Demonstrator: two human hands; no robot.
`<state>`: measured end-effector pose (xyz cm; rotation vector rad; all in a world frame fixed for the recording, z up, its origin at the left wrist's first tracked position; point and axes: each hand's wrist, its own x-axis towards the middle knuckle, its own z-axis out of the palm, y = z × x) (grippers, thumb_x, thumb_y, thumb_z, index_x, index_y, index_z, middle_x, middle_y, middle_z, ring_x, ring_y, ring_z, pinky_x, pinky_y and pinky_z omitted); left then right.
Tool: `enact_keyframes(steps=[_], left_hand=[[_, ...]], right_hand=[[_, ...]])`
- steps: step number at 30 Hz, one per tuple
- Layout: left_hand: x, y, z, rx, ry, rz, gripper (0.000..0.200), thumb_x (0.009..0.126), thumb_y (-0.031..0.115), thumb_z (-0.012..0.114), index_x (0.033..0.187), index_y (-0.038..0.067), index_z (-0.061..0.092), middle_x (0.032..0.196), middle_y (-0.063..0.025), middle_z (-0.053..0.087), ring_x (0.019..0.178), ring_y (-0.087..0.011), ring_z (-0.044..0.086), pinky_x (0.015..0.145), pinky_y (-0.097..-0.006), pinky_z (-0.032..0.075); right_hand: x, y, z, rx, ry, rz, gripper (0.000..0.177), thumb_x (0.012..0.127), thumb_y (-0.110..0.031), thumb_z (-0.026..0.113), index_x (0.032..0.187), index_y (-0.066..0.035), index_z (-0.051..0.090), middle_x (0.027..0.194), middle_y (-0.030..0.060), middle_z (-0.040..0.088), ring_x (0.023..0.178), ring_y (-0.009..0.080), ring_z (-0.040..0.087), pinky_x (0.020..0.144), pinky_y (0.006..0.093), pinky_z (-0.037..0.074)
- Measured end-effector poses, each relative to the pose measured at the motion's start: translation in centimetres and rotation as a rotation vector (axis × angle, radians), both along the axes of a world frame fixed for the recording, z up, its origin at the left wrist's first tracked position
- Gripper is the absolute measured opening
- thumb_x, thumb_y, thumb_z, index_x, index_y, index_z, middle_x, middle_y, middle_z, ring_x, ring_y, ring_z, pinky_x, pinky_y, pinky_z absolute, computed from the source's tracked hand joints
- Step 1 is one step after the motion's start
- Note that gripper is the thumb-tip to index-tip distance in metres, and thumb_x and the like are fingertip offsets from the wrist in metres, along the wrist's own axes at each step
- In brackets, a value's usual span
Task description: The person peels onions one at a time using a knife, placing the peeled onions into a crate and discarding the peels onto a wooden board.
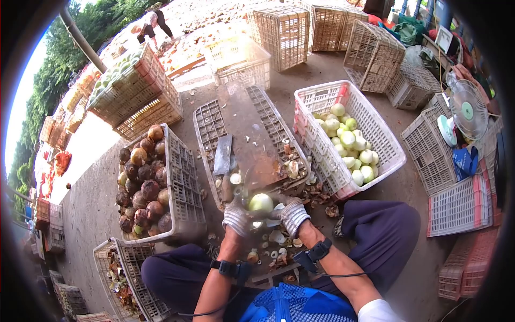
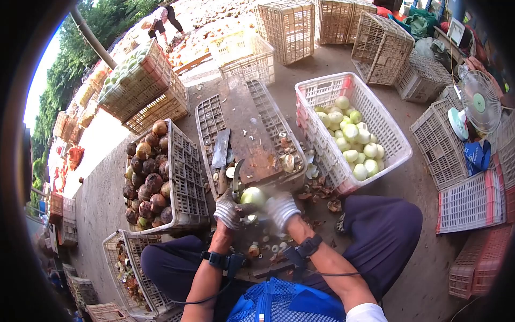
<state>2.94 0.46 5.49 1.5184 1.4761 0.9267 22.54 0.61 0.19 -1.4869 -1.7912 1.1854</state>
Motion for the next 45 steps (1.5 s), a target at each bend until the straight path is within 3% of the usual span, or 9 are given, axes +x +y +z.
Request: enact_keyframes(steps=[4,5,7,12,15,24,30,40,45], left_hand=[[-0.8,-0.2,2.2,-0.025,-0.125,-0.121,0.042,0.066,0.014,0.082,0.098,-0.002,0.061,0.08,-0.009,0.066,0.065,-0.0195,0.061,0.057,-0.033,0.049],[-0.6,-0.2,3.0,-0.334,-0.434,0.103,0.031,0.066,0.006,0.077,0.095,0.0,0.065,0.082,-0.0084,0.068,0.066,-0.0152,0.062,0.056,-0.0292,0.051],[-1.6,-0.4,0.7,-0.019,-0.33,0.011,0.022,0.071,0.001,0.073,0.092,-0.002,0.067,0.082,-0.0068,0.068,0.064,-0.0148,0.063,0.057,-0.0278,0.051],[-2.9,-0.3,-0.7,0.283,0.085,-0.152,0.019,0.071,-0.008,0.067,0.088,-0.001,0.071,0.085,-0.0053,0.069,0.077,-0.0149,0.066,0.07,-0.0273,0.054],[-1.5,-0.7,0.9,0.168,-0.149,-0.171,0.019,0.073,-0.007,0.064,0.088,0.0,0.072,0.084,-0.0031,0.068,0.078,-0.0126,0.064,0.069,-0.027,0.052],[-1.5,-0.4,0.4,0.216,0.05,-0.239,0.018,0.079,0.001,0.065,0.096,-0.002,0.067,0.084,-0.0071,0.068,0.073,-0.0148,0.065,0.063,-0.0288,0.054],[-2.2,-1.3,0.3,-0.095,-0.487,-0.085,0.018,0.078,0.003,0.067,0.095,-0.002,0.066,0.086,-0.0081,0.069,0.071,-0.0156,0.066,0.063,-0.0295,0.055],[-1.5,-0.8,6.3,0.464,0.25,-0.334,0.019,0.078,0.007,0.07,0.094,-0.001,0.067,0.09,-0.0097,0.069,0.079,-0.0169,0.067,0.069,-0.0289,0.054],[-2.4,-0.6,3.1,0.336,0.007,-0.228,0.025,0.068,0.007,0.076,0.093,0.004,0.07,0.087,-0.0093,0.069,0.078,-0.0189,0.067,0.069,-0.0295,0.054]], right_hand=[[0.2,-0.9,7.5,-0.38,0.648,-0.084,0.053,0.07,-0.007,0.074,0.121,-0.005,0.061,0.103,0.0087,0.067,0.086,0.0163,0.063,0.078,0.0301,0.052],[0.4,-1.1,9.1,-0.528,0.862,-0.103,0.051,0.072,-0.008,0.073,0.121,-0.004,0.06,0.105,0.0088,0.066,0.088,0.0167,0.063,0.079,0.0303,0.053],[0.8,-1.0,9.9,-0.73,1.095,-0.098,0.045,0.079,-0.01,0.068,0.121,0.0,0.058,0.112,0.0099,0.064,0.096,0.019,0.063,0.085,0.0314,0.053],[0.1,-0.7,11.9,-0.374,0.728,-0.044,0.049,0.075,-0.013,0.073,0.12,0.0,0.06,0.109,0.0094,0.065,0.097,0.0172,0.062,0.086,0.0298,0.051],[0.0,-0.5,11.4,-0.147,0.409,-0.028,0.059,0.067,-0.021,0.082,0.119,-0.003,0.061,0.105,0.0081,0.067,0.095,0.0153,0.061,0.085,0.0302,0.049],[0.6,-0.4,13.1,-0.379,0.646,-0.05,0.054,0.063,-0.009,0.082,0.113,-0.002,0.064,0.1,0.0066,0.068,0.09,0.0156,0.062,0.079,0.0287,0.052],[0.9,-0.4,13.0,-0.521,0.815,-0.082,0.049,0.062,-0.001,0.079,0.109,0.001,0.064,0.094,0.0075,0.068,0.081,0.0149,0.064,0.073,0.0296,0.054],[0.2,-0.9,13.7,-0.405,0.69,-0.054,0.037,0.063,-0.009,0.079,0.097,0.0,0.068,0.08,0.0073,0.069,0.067,0.0132,0.062,0.057,0.0285,0.051],[0.5,-1.0,14.3,-0.443,0.657,-0.079,0.033,0.063,-0.01,0.079,0.094,-0.002,0.069,0.072,0.005,0.068,0.061,0.0137,0.062,0.056,0.0278,0.05]])
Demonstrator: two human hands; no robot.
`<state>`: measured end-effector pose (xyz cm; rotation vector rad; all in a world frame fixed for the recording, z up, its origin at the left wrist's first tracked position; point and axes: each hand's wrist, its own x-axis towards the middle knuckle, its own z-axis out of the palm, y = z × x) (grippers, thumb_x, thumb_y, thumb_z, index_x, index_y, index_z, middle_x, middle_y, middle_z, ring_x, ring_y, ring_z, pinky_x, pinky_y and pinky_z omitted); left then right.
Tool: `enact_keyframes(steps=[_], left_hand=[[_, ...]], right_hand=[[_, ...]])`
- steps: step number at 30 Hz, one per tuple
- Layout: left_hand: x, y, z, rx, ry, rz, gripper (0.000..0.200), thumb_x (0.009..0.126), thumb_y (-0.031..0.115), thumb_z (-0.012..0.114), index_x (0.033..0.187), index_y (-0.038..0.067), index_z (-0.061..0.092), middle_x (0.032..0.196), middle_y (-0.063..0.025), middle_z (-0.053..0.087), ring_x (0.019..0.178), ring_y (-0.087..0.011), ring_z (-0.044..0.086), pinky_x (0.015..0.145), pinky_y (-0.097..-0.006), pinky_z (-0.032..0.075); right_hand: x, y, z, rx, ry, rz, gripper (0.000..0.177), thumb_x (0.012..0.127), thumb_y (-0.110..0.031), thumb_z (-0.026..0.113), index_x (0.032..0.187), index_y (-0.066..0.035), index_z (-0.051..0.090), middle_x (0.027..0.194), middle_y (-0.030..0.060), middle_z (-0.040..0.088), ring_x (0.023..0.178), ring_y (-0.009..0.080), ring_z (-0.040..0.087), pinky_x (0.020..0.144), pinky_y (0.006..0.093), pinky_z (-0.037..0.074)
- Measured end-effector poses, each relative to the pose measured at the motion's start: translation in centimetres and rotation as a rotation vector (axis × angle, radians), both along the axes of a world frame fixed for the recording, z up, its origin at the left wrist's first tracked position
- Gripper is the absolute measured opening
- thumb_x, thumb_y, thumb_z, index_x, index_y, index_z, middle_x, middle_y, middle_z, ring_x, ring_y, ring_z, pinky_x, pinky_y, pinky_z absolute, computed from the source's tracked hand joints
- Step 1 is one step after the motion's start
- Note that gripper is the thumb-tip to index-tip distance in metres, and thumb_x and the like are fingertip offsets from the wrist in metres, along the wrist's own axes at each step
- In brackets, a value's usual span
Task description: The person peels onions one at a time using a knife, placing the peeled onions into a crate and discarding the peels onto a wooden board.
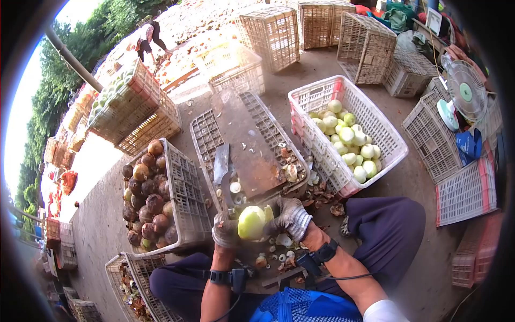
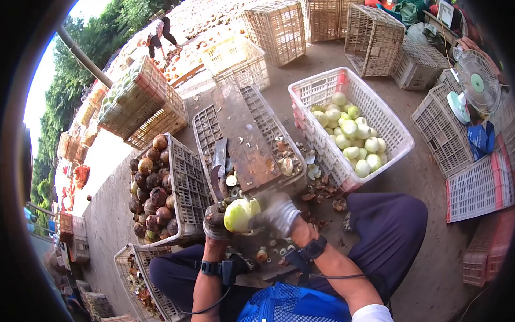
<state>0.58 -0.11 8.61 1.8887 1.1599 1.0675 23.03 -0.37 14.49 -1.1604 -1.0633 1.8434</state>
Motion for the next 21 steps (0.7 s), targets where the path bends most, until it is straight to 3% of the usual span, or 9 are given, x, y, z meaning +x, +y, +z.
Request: enact_keyframes(steps=[1,5,10,12,15,16,19,20,21], left_hand=[[-0.2,0.2,0.0,0.112,0.018,-0.044,0.028,0.066,0.007,0.076,0.093,0.004,0.07,0.087,-0.0091,0.069,0.077,-0.0194,0.067,0.07,-0.0296,0.054],[1.2,-0.6,1.2,-0.11,-0.06,0.143,0.031,0.061,0.004,0.078,0.092,0.005,0.07,0.086,-0.0078,0.069,0.077,-0.0198,0.067,0.071,-0.0297,0.054],[1.1,-0.5,1.1,-0.449,-0.431,0.256,0.034,0.059,0.002,0.076,0.092,0.005,0.069,0.087,-0.0063,0.068,0.079,-0.0174,0.066,0.071,-0.0296,0.053],[0.1,-0.2,0.5,-0.098,0.068,0.198,0.034,0.06,0.001,0.076,0.093,0.005,0.069,0.088,-0.0053,0.068,0.08,-0.0154,0.066,0.071,-0.0286,0.053],[-0.5,0.2,-0.6,-0.068,-0.001,0.172,0.031,0.062,0.002,0.075,0.092,0.005,0.069,0.087,-0.0058,0.068,0.079,-0.016,0.066,0.07,-0.0283,0.052],[-0.6,0.3,-0.3,0.03,0.143,0.145,0.028,0.063,0.002,0.074,0.091,0.005,0.069,0.084,-0.0056,0.068,0.076,-0.0162,0.066,0.068,-0.028,0.052],[0.2,0.0,1.3,-0.011,0.222,0.1,0.027,0.063,0.002,0.073,0.09,0.005,0.069,0.081,-0.0053,0.067,0.073,-0.0166,0.066,0.066,-0.0269,0.052],[1.1,-0.4,2.6,-0.072,0.169,0.109,0.022,0.07,0.003,0.07,0.092,0.003,0.068,0.08,-0.0039,0.067,0.07,-0.0157,0.065,0.063,-0.0262,0.052],[1.7,-0.7,3.7,-0.321,-0.129,0.143,0.02,0.073,0.003,0.068,0.093,0.003,0.068,0.081,-0.004,0.067,0.07,-0.0153,0.065,0.063,-0.0261,0.053]], right_hand=[[0.0,0.1,-0.1,0.051,-0.016,-0.004,0.032,0.064,-0.009,0.079,0.093,-0.002,0.069,0.072,0.0051,0.067,0.062,0.0133,0.062,0.057,0.0273,0.05],[0.4,0.3,0.3,0.111,0.037,-0.019,0.035,0.062,-0.004,0.081,0.093,0.0,0.066,0.078,0.0053,0.067,0.067,0.0124,0.062,0.061,0.0272,0.053],[0.4,-0.1,-1.1,0.122,0.143,-0.138,0.033,0.063,0.002,0.079,0.093,0.0,0.065,0.08,0.0053,0.067,0.071,0.0127,0.063,0.066,0.0277,0.054],[0.6,0.1,-2.3,0.243,0.117,-0.107,0.032,0.064,0.002,0.077,0.093,0.0,0.065,0.081,0.0052,0.067,0.072,0.013,0.064,0.067,0.0278,0.054],[0.9,0.1,-3.0,0.234,0.174,-0.026,0.03,0.065,0.0,0.076,0.093,0.0,0.064,0.082,0.0044,0.067,0.074,0.0129,0.064,0.068,0.0283,0.054],[1.1,0.1,-3.2,0.216,0.21,-0.003,0.031,0.066,0.0,0.075,0.094,0.0,0.064,0.083,0.0041,0.067,0.075,0.0127,0.064,0.068,0.0284,0.054],[1.1,0.1,-4.4,0.325,0.284,-0.051,0.034,0.067,0.0,0.073,0.099,0.0,0.062,0.087,0.0044,0.068,0.077,0.0132,0.064,0.068,0.0276,0.054],[1.4,0.0,-3.1,0.555,0.062,-0.02,0.032,0.072,0.0,0.068,0.103,0.0,0.06,0.091,0.0053,0.067,0.082,0.0153,0.064,0.073,0.0273,0.054],[1.4,0.2,-3.2,0.558,0.032,-0.031,0.031,0.073,0.0,0.067,0.103,0.0,0.06,0.092,0.0059,0.067,0.084,0.0163,0.064,0.076,0.0281,0.053]])
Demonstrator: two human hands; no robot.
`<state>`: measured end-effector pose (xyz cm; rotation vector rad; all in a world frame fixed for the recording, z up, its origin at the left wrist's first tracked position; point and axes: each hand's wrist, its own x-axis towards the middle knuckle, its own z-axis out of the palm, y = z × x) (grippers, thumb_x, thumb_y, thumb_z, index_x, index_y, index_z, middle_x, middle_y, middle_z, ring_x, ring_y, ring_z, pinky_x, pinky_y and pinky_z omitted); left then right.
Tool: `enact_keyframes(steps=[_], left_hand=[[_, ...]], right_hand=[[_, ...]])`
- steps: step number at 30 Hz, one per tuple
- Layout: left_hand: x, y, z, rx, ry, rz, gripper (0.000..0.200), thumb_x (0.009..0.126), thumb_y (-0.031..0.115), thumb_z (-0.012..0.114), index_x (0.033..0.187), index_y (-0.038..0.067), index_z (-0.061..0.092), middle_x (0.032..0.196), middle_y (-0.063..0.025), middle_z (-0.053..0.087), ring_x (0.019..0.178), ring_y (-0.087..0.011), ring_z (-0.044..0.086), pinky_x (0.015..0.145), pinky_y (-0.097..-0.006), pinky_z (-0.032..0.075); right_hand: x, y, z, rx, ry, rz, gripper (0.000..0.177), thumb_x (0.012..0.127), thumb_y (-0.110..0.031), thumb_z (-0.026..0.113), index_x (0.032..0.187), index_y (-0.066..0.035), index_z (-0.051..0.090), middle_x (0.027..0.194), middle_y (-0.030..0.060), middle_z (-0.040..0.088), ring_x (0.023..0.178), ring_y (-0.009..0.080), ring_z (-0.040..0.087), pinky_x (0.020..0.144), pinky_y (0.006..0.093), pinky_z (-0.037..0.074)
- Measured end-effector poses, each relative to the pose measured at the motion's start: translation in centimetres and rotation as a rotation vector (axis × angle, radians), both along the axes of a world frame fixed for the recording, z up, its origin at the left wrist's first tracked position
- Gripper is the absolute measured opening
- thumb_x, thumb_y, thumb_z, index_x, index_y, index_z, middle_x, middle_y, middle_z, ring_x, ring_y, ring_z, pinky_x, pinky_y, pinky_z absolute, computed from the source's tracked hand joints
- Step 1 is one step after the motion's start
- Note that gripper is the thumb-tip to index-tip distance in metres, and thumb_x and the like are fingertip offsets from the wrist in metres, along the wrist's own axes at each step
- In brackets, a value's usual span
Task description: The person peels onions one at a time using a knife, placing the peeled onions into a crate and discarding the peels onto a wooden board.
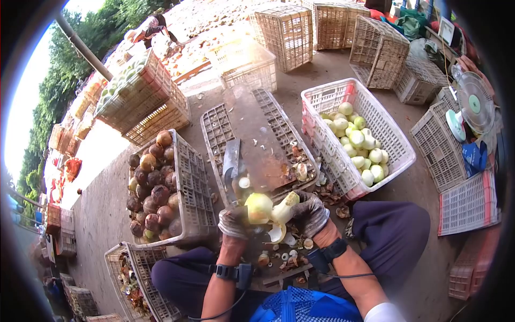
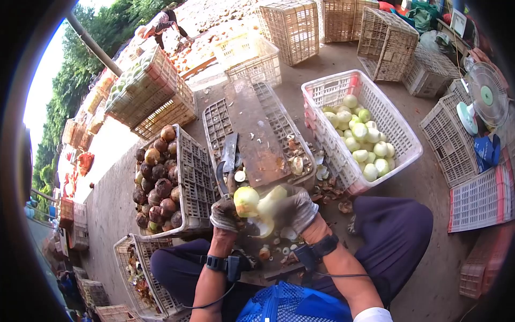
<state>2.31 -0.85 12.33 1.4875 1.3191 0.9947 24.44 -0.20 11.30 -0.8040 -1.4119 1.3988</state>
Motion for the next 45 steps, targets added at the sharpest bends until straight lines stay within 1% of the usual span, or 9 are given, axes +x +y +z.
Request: enact_keyframes(steps=[2,6,17,21,24,28,34,41,45], left_hand=[[0.8,-0.4,1.4,-0.457,-0.614,0.13,0.016,0.079,0.005,0.065,0.095,0.002,0.067,0.083,-0.0042,0.068,0.071,-0.0147,0.066,0.061,-0.0258,0.053],[-1.8,0.6,-8.3,0.001,-0.085,-0.034,0.018,0.085,0.008,0.061,0.102,0.0,0.065,0.087,-0.0063,0.068,0.074,-0.0145,0.066,0.06,-0.0256,0.054],[-0.7,1.5,-3.7,0.473,0.61,-0.134,0.038,0.067,0.02,0.076,0.102,0.006,0.067,0.088,-0.0093,0.069,0.075,-0.0231,0.067,0.067,-0.0339,0.053],[-0.5,1.4,-4.3,-0.467,-0.634,0.302,0.021,0.084,0.018,0.056,0.096,0.003,0.065,0.078,-0.0106,0.065,0.06,-0.0201,0.061,0.048,-0.0306,0.047],[-0.5,2.7,-5.4,-0.259,-0.302,0.184,0.028,0.08,0.023,0.058,0.097,0.002,0.065,0.08,-0.0122,0.065,0.062,-0.0235,0.062,0.051,-0.0328,0.049],[-0.5,3.2,-7.4,0.231,0.254,-0.056,0.03,0.078,0.02,0.062,0.101,0.001,0.065,0.088,-0.0121,0.068,0.074,-0.0261,0.066,0.062,-0.0342,0.053],[4.8,1.5,-4.7,0.219,0.088,-0.12,0.027,0.074,0.016,0.071,0.097,0.003,0.068,0.09,-0.0085,0.069,0.081,-0.0206,0.066,0.07,-0.0338,0.054],[5.8,2.5,-6.2,0.234,0.182,-0.276,0.023,0.091,0.015,0.055,0.102,-0.003,0.064,0.091,-0.0095,0.066,0.08,-0.0215,0.065,0.071,-0.0339,0.054],[5.8,3.9,-6.5,-0.42,-0.832,-0.211,0.025,0.092,0.014,0.053,0.105,-0.006,0.06,0.091,-0.0154,0.066,0.081,-0.0257,0.067,0.071,-0.0373,0.057]], right_hand=[[0.2,0.1,-0.1,-0.031,-0.012,-0.025,0.03,0.074,-0.003,0.064,0.104,-0.001,0.06,0.095,0.0075,0.067,0.089,0.0189,0.064,0.081,0.0303,0.052],[0.8,0.3,-1.1,-0.007,-0.143,-0.065,0.032,0.076,-0.007,0.062,0.107,-0.001,0.06,0.101,0.01,0.066,0.094,0.0225,0.063,0.086,0.0334,0.05],[3.8,1.1,-5.8,-0.057,-0.203,-0.136,0.035,0.079,-0.028,0.066,0.109,-0.01,0.063,0.104,-0.0003,0.068,0.095,0.0141,0.063,0.087,0.0328,0.05],[4.0,0.4,-8.0,-0.318,0.332,-0.142,0.028,0.078,-0.019,0.065,0.104,-0.01,0.064,0.1,0.0038,0.069,0.086,0.0144,0.064,0.081,0.0312,0.052],[4.0,0.1,-6.6,-0.816,0.25,-0.015,0.028,0.076,-0.012,0.063,0.103,-0.006,0.065,0.093,0.0078,0.07,0.081,0.0186,0.066,0.075,0.0317,0.053],[1.8,0.5,-3.1,-0.181,-1.027,0.239,0.037,0.074,-0.014,0.072,0.107,0.0,0.061,0.092,0.0081,0.069,0.085,0.0213,0.066,0.073,0.0308,0.053],[4.1,0.0,-1.0,-0.603,0.32,0.042,0.052,0.08,-0.027,0.075,0.121,-0.002,0.056,0.109,0.0051,0.064,0.097,0.0163,0.061,0.082,0.0296,0.051],[3.5,0.0,-4.9,-0.782,0.498,-0.187,0.049,0.077,-0.02,0.076,0.119,-0.003,0.058,0.1,0.01,0.066,0.086,0.0211,0.065,0.078,0.036,0.054],[6.3,1.7,-5.2,-0.846,0.844,-0.345,0.036,0.075,-0.011,0.074,0.107,-0.001,0.06,0.093,0.01,0.066,0.079,0.0255,0.065,0.072,0.038,0.056]])
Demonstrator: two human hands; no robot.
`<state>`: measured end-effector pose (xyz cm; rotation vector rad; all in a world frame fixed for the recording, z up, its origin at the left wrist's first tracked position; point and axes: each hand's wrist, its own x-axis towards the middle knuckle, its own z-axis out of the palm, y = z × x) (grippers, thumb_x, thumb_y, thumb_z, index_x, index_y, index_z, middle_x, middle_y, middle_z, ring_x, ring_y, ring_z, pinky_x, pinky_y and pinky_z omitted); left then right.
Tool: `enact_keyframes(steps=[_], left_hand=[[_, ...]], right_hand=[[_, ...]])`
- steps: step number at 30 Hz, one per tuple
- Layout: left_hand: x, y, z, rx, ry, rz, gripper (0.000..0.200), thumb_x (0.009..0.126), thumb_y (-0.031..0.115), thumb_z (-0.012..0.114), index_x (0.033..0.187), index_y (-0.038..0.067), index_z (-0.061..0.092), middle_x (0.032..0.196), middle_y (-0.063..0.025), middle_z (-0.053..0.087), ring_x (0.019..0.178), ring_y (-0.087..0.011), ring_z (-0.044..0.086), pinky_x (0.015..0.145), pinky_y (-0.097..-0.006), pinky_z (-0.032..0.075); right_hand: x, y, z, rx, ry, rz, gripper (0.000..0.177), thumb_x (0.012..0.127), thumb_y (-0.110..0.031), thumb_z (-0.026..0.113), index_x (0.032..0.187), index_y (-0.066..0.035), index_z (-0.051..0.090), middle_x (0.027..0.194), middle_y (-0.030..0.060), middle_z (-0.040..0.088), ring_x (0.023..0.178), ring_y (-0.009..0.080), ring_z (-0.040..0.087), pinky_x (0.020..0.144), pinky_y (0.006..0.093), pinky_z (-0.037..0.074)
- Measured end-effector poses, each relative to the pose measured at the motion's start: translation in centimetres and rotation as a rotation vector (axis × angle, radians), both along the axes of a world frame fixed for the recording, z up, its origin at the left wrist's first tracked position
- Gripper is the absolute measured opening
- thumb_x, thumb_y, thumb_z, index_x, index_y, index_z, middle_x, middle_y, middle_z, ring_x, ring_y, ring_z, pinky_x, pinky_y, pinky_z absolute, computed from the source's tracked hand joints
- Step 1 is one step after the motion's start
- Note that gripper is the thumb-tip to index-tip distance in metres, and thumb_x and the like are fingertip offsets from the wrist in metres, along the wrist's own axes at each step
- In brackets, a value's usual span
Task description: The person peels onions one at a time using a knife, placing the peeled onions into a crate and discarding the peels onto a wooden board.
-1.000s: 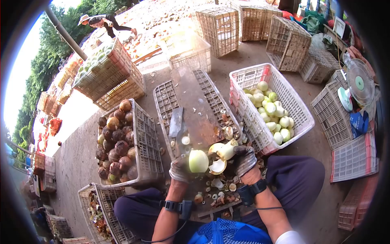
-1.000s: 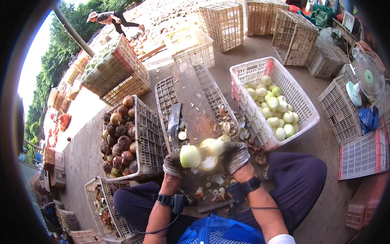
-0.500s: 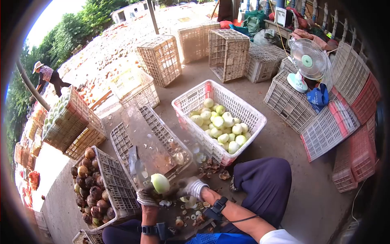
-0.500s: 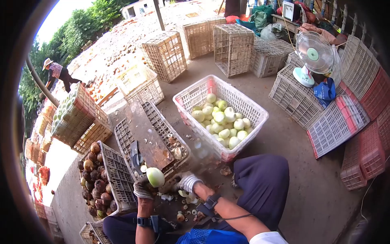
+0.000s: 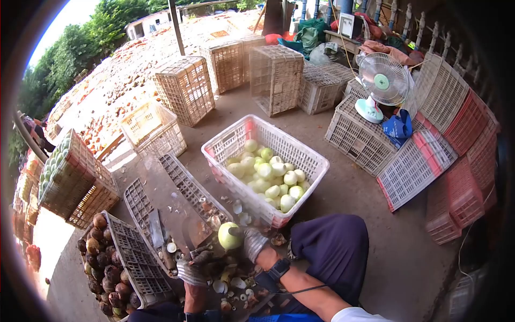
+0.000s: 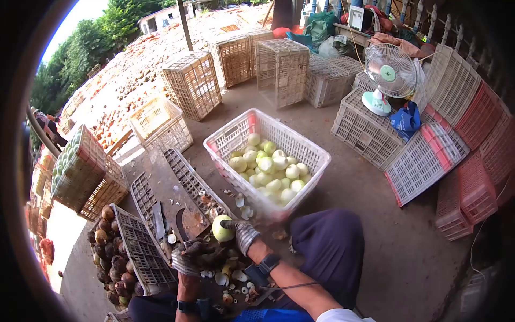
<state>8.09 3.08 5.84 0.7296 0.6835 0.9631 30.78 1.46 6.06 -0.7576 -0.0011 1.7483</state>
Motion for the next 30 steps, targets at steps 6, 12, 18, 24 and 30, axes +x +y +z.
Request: enact_keyframes(steps=[6,12,18,24,30], left_hand=[[0.8,-2.5,8.0,-0.022,0.209,0.229,0.03,0.089,0.018,0.06,0.106,-0.007,0.056,0.09,-0.0173,0.064,0.077,-0.0307,0.067,0.066,-0.0412,0.058],[-1.6,-1.4,10.5,-0.156,0.331,0.35,0.022,0.078,0.011,0.074,0.095,0.003,0.061,0.072,-0.0042,0.06,0.057,-0.015,0.055,0.048,-0.0295,0.044],[-7.1,-1.2,13.1,-0.083,0.573,0.476,0.025,0.073,0.017,0.078,0.088,0.003,0.063,0.074,-0.0016,0.057,0.071,-0.0163,0.058,0.061,-0.0314,0.049],[-22.2,-2.0,20.3,-0.039,0.809,0.581,0.025,0.069,0.002,0.077,0.089,0.004,0.061,0.074,-0.0029,0.061,0.06,-0.0152,0.058,0.05,-0.0291,0.049],[-43.7,3.2,13.8,-0.014,1.724,0.713,0.041,0.064,0.017,0.085,0.096,0.003,0.064,0.081,-0.013,0.067,0.065,-0.0208,0.062,0.057,-0.0353,0.052]], right_hand=[[10.2,3.6,6.7,0.388,-0.087,-0.478,0.059,0.087,-0.042,0.062,0.131,-0.006,0.046,0.131,0.014,0.052,0.114,0.0296,0.055,0.098,0.0462,0.044],[14.0,5.8,0.4,-0.072,-0.238,-0.516,0.062,0.08,-0.044,0.071,0.112,0.004,0.051,0.099,0.0192,0.064,0.089,0.0295,0.065,0.082,0.0398,0.056],[2.4,4.8,0.2,-0.014,-0.323,-0.098,0.024,0.088,-0.033,0.061,0.091,-0.009,0.064,0.078,0.0098,0.066,0.067,0.0228,0.063,0.06,0.0359,0.054],[-3.4,5.8,-2.3,-0.077,-0.215,0.323,0.017,0.086,-0.025,0.065,0.091,-0.009,0.061,0.067,0.008,0.061,0.051,0.0217,0.056,0.044,0.0348,0.044],[-10.5,2.6,2.4,0.064,-0.497,0.272,0.012,0.084,-0.012,0.065,0.091,-0.003,0.06,0.068,0.0108,0.062,0.051,0.0229,0.06,0.046,0.035,0.05]])
